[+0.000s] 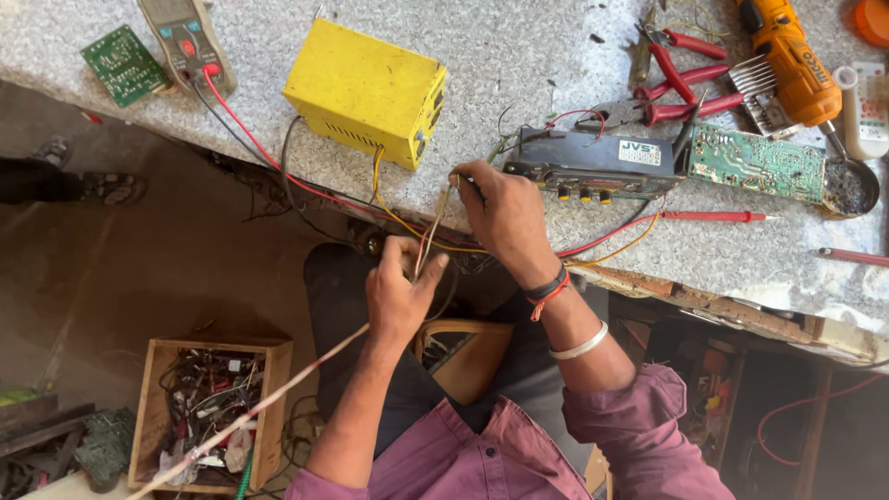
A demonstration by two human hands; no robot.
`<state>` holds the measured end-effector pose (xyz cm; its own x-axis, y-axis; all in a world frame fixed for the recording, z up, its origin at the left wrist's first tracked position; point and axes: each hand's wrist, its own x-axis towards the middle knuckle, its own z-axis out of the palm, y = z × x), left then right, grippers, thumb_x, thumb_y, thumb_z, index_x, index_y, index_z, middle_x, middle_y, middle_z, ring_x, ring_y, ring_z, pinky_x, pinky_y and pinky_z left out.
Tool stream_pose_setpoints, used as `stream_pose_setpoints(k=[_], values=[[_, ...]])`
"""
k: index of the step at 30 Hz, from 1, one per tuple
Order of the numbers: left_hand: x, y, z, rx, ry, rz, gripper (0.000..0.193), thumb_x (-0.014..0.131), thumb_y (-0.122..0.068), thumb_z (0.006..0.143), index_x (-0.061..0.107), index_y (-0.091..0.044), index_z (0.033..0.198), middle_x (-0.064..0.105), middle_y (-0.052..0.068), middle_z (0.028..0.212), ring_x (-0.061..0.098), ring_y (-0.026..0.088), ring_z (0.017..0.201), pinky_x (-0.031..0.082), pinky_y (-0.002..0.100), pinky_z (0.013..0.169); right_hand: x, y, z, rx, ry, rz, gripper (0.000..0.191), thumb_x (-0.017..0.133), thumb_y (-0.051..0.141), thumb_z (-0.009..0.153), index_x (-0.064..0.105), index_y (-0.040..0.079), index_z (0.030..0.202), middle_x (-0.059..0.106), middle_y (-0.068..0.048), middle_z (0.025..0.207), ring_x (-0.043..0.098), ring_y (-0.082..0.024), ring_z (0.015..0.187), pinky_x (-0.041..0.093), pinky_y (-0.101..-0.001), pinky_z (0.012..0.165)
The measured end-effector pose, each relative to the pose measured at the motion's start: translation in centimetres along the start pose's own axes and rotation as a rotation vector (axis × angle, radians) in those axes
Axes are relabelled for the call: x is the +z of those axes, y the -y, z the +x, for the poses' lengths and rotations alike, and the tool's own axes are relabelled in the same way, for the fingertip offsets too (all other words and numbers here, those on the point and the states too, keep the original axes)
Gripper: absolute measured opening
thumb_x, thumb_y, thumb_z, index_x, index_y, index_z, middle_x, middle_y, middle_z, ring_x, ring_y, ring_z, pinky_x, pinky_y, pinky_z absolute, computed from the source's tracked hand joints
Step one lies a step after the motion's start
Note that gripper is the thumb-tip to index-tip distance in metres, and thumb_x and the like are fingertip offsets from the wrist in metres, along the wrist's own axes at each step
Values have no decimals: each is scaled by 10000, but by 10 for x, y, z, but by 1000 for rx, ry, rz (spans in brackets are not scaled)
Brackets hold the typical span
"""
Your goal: The person works on a small electronic device on a cluttered workbench, connecting wires to a yellow power supply and a multimeter. They handle a small circuit board, twist wire ends, and adjust knobs on the device while another person stands nearby.
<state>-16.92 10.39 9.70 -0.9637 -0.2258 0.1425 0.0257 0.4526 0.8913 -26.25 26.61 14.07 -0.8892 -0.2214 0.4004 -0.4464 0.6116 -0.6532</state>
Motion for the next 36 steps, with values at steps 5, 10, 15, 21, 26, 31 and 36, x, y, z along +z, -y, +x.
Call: stream_pose_setpoints(k=[5, 10, 15, 21, 26, 31, 36], values=[[3, 6, -11, 75, -124, -104, 333, 761, -247, 934, 575, -29, 764, 587, 60, 587, 555, 191, 496, 423, 324, 501, -1, 3, 5, -35, 4, -4, 150, 678, 208, 990, 717, 63, 1000, 675, -173, 719, 671, -384, 671, 491, -470, 579], [2, 7, -11, 340, -236, -33, 425, 721, -120, 963, 445, -29, 653, 417, 66, 575, 408, 200, 495, 297, 366, 499, -9, 8, 6, 22, 61, 104, 171, 653, 202, 998, 712, 41, 1001, 679, -149, 697, 693, -348, 659, 513, -433, 589], [9, 0, -12, 516, -220, -84, 426, 684, -67, 938, 379, -48, 641, 354, 63, 572, 372, 215, 502, 268, 376, 494, -14, 9, 6, 63, 73, 195, 166, 647, 183, 997, 711, 31, 1010, 708, -120, 704, 726, -283, 647, 538, -381, 591], [10, -13, -14, 619, -153, -68, 397, 654, -30, 912, 381, -60, 626, 372, 61, 567, 397, 231, 504, 282, 387, 493, -18, 1, -2, 153, 72, 286, 169, 639, 180, 996, 711, 27, 994, 704, -88, 672, 716, -203, 568, 540, -343, 549], [13, -16, -40, 674, -42, -52, 347, 633, -71, 865, 393, -63, 615, 389, 79, 567, 416, 256, 505, 307, 400, 486, -25, -14, 3, 197, 58, 311, 169, 640, 171, 1001, 711, 20, 974, 716, -78, 677, 718, -168, 558, 545, -322, 543], [-2, 2, -51, 409, -72, 285, 310, 765, -207, 846, 530, -59, 708, 530, 92, 691, 562, 300, 652, 431, 428, 596, -34, -15, -3, 222, 66, 352, 165, 646, 177, 1015, 711, 26, 1036, 723, -77, 693, 721, -173, 580, 551, -320, 556], [-55, 27, -44, 132, -227, 571, 728, 852, -424, 806, 574, 30, 1302, 550, 209, 1147, 588, 339, 1005, 506, 470, 789, -43, -12, -13, 83, -5, 361, 448, 706, 157, 936, 572, 32, 1344, 753, -94, 846, 705, -195, 622, 543, -322, 579]])
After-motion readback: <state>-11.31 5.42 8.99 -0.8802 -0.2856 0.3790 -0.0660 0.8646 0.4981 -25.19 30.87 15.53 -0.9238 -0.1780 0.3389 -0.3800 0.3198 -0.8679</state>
